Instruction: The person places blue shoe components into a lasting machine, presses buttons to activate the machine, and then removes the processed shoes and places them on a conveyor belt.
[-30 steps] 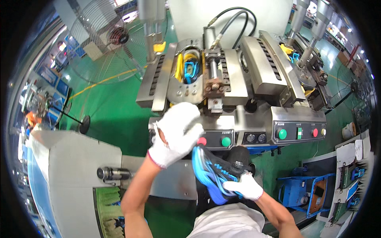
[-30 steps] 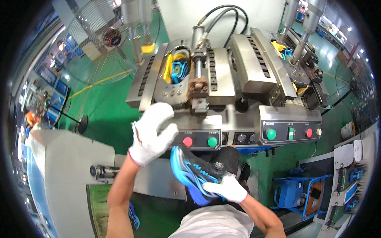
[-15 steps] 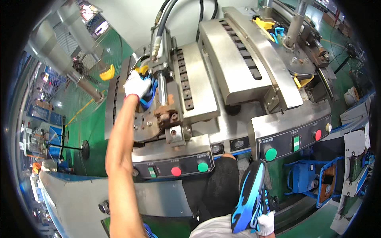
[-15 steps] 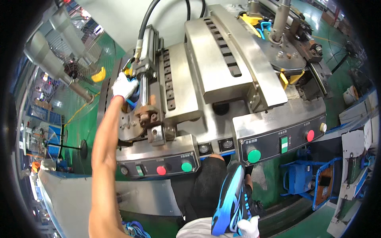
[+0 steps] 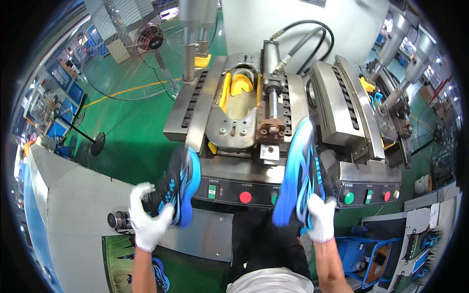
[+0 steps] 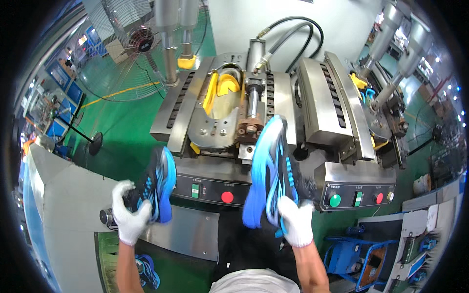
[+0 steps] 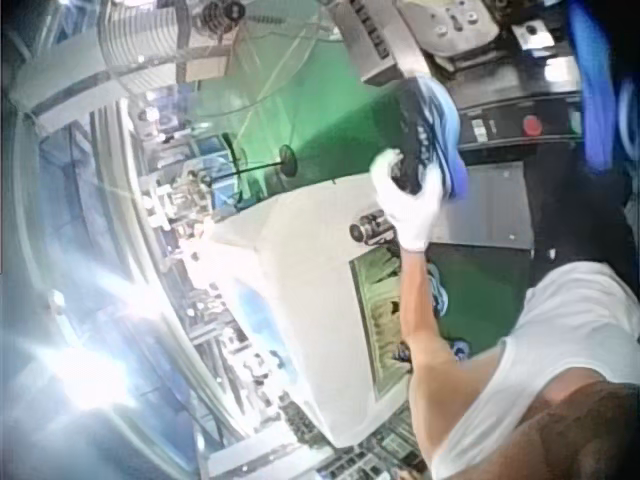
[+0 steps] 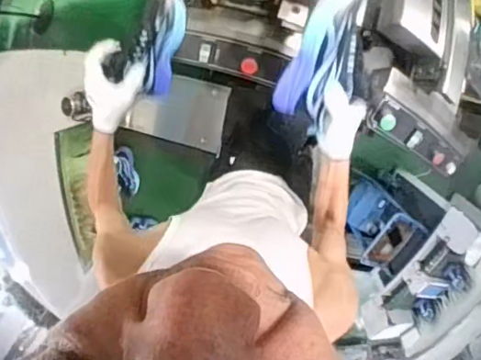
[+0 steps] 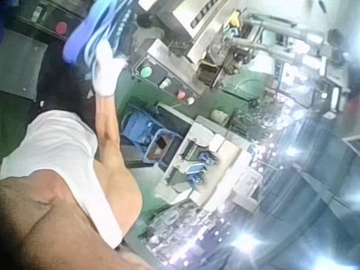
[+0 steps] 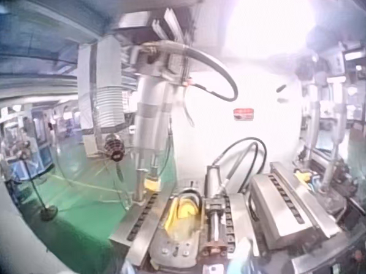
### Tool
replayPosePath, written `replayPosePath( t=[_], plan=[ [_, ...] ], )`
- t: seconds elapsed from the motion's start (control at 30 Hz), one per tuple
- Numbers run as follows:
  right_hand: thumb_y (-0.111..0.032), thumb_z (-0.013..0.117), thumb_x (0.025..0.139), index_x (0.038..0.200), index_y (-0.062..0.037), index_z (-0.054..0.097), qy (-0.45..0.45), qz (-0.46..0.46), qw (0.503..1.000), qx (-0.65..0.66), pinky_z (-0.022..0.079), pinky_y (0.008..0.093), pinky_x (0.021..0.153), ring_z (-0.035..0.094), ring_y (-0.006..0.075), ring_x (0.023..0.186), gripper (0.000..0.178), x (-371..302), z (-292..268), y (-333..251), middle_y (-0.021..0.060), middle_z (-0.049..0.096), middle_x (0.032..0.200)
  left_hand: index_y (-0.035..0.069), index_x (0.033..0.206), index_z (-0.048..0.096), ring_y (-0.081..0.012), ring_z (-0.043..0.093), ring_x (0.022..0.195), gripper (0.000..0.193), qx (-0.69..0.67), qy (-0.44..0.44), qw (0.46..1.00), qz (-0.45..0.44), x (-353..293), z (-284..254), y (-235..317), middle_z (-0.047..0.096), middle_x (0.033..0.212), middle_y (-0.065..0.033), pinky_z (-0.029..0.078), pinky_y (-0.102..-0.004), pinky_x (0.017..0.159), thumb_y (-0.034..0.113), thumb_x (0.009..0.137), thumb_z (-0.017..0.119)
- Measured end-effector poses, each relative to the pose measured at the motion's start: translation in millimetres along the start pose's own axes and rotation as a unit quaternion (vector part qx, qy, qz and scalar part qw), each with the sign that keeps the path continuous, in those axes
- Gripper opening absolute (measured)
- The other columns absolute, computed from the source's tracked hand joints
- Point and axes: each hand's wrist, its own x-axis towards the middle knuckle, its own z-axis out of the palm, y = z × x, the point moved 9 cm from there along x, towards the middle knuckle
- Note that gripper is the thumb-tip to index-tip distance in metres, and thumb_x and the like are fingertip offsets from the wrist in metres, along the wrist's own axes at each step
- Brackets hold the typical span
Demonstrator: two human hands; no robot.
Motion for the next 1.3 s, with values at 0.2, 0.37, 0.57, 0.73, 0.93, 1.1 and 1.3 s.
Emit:
replayPosePath(
  t=[0.2, 0.37, 0.57, 0.73, 0.93, 1.1, 1.3],
  plan=[
    [-0.009, 0.079, 0.089, 0.114, 0.0000, 0.070, -0.195, 0.019, 0.977, -0.081, 0.062, 0.0337, 0.076, 0.072, 0.0178, 0.086, 0.028, 165, 213, -35, 0.0085, 0.074, 0.106, 0.004, 0.117, 0.059, -0.0311, 0.065, 0.095, 0.056, 0.055, -0.073, 0.958, -0.271, -192, 5, -127, 0.064, 0.104, -0.0150, 0.052, -0.0415, 0.088, 0.016, 0.070, 0.087],
    [-0.014, 0.081, 0.080, 0.095, -0.0040, 0.074, -0.110, 0.024, 0.929, -0.353, 0.062, 0.0411, 0.068, 0.069, 0.0234, 0.076, 0.019, 302, 273, -8, 0.0091, 0.071, 0.087, 0.004, 0.120, 0.058, -0.0407, 0.059, 0.112, 0.066, 0.110, -0.178, 0.953, -0.219, -254, 52, -175, 0.060, 0.116, -0.0192, 0.048, -0.0550, 0.094, 0.028, 0.068, 0.091],
    [-0.025, 0.066, 0.083, 0.106, -0.0049, 0.079, -0.039, -0.150, 0.604, -0.782, 0.057, 0.0426, 0.094, 0.071, 0.0385, 0.112, 0.034, 377, 319, 47, 0.0215, 0.075, 0.117, 0.004, 0.134, 0.050, -0.0447, 0.058, 0.122, 0.075, -0.056, -0.147, 0.974, -0.165, -267, 66, -187, 0.055, 0.134, -0.0245, 0.050, -0.0500, 0.105, 0.008, 0.069, 0.088],
    [-0.024, 0.069, 0.077, 0.089, 0.0022, 0.076, 0.045, -0.264, 0.669, -0.693, 0.060, 0.0441, 0.089, 0.074, 0.0413, 0.099, 0.030, 356, 287, 68, 0.0270, 0.075, 0.100, 0.002, 0.132, 0.053, -0.0431, 0.060, 0.123, 0.067, -0.060, -0.153, 0.961, -0.225, -265, 59, -193, 0.055, 0.137, -0.0244, 0.051, -0.0488, 0.105, 0.006, 0.073, 0.084],
    [-0.039, 0.071, 0.081, 0.109, 0.0037, 0.075, -0.029, -0.150, 0.687, -0.710, 0.055, 0.0415, 0.100, 0.069, 0.0406, 0.117, 0.051, 364, 277, 44, 0.0285, 0.071, 0.121, 0.005, 0.132, 0.054, -0.0423, 0.062, 0.122, 0.068, -0.061, -0.117, 0.974, -0.184, -257, 77, -184, 0.058, 0.136, -0.0227, 0.052, -0.0490, 0.104, 0.009, 0.071, 0.085],
    [-0.052, 0.065, 0.097, 0.156, 0.0085, 0.035, -0.189, -0.281, 0.791, -0.509, 0.036, 0.0443, 0.121, 0.042, 0.0455, 0.147, 0.090, 149, 318, 32, 0.0346, 0.042, 0.157, 0.004, 0.135, 0.051, -0.0388, 0.061, 0.125, 0.067, -0.009, -0.139, 0.965, -0.222, -269, 59, -205, 0.057, 0.140, -0.0217, 0.049, -0.0456, 0.109, 0.010, 0.077, 0.083],
    [-0.038, 0.080, 0.086, 0.155, 0.0076, 0.037, -0.139, -0.348, 0.688, -0.621, 0.030, 0.0556, 0.124, 0.037, 0.0521, 0.147, 0.093, -14, 114, 70, 0.0341, 0.040, 0.156, 0.003, 0.136, 0.050, -0.0354, 0.063, 0.122, 0.067, -0.083, -0.172, 0.955, -0.226, -268, 85, -214, 0.058, 0.140, -0.0221, 0.050, -0.0425, 0.108, 0.010, 0.078, 0.083]
  ],
)
